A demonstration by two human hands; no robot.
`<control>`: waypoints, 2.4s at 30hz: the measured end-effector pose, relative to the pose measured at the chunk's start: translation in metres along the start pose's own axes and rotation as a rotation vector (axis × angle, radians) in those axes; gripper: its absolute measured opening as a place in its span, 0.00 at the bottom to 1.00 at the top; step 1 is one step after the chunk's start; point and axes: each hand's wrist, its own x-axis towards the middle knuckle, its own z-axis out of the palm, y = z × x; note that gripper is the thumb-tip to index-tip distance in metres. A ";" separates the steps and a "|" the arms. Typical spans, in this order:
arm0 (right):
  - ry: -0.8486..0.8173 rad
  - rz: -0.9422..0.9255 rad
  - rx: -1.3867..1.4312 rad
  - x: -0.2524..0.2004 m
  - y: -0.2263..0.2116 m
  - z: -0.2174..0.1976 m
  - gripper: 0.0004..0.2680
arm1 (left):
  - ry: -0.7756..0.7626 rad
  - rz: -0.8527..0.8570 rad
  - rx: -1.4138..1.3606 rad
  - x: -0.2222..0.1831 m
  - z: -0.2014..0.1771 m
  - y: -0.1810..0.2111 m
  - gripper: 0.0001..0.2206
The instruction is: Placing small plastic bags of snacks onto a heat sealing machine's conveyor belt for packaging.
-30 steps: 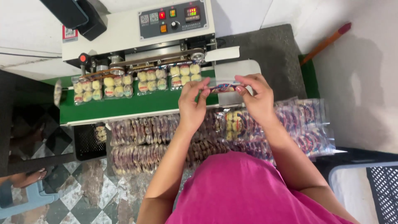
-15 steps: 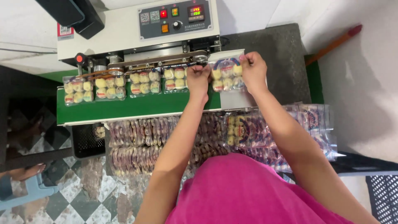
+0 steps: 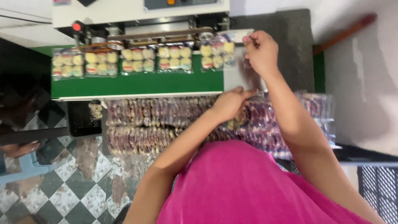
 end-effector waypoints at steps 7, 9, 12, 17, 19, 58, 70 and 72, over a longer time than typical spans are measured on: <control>0.028 0.140 0.217 -0.118 -0.019 -0.089 0.03 | 0.003 0.109 0.167 0.042 0.028 -0.011 0.13; 0.020 0.188 0.243 -0.153 -0.015 -0.099 0.05 | 0.021 0.269 0.230 0.048 0.026 -0.025 0.13; -0.025 0.222 0.194 -0.203 -0.024 -0.113 0.07 | -0.005 0.380 -0.024 0.026 -0.038 0.011 0.09; -0.327 -0.023 0.650 -0.226 -0.019 -0.140 0.35 | 0.053 0.442 -0.476 -0.004 -0.102 0.068 0.05; -0.407 -0.101 0.622 -0.221 -0.029 -0.139 0.44 | 0.119 0.394 -0.590 -0.009 -0.106 0.082 0.03; 0.051 -0.453 0.016 -0.057 0.006 -0.032 0.02 | 0.818 -0.058 -0.081 -0.009 -0.120 -0.008 0.02; 0.324 0.084 0.277 0.020 0.053 0.046 0.05 | 1.090 -0.415 -1.144 0.053 -0.061 -0.074 0.08; 0.258 0.085 0.164 0.026 0.042 0.054 0.06 | 1.005 -0.480 -0.735 0.027 -0.074 -0.053 0.06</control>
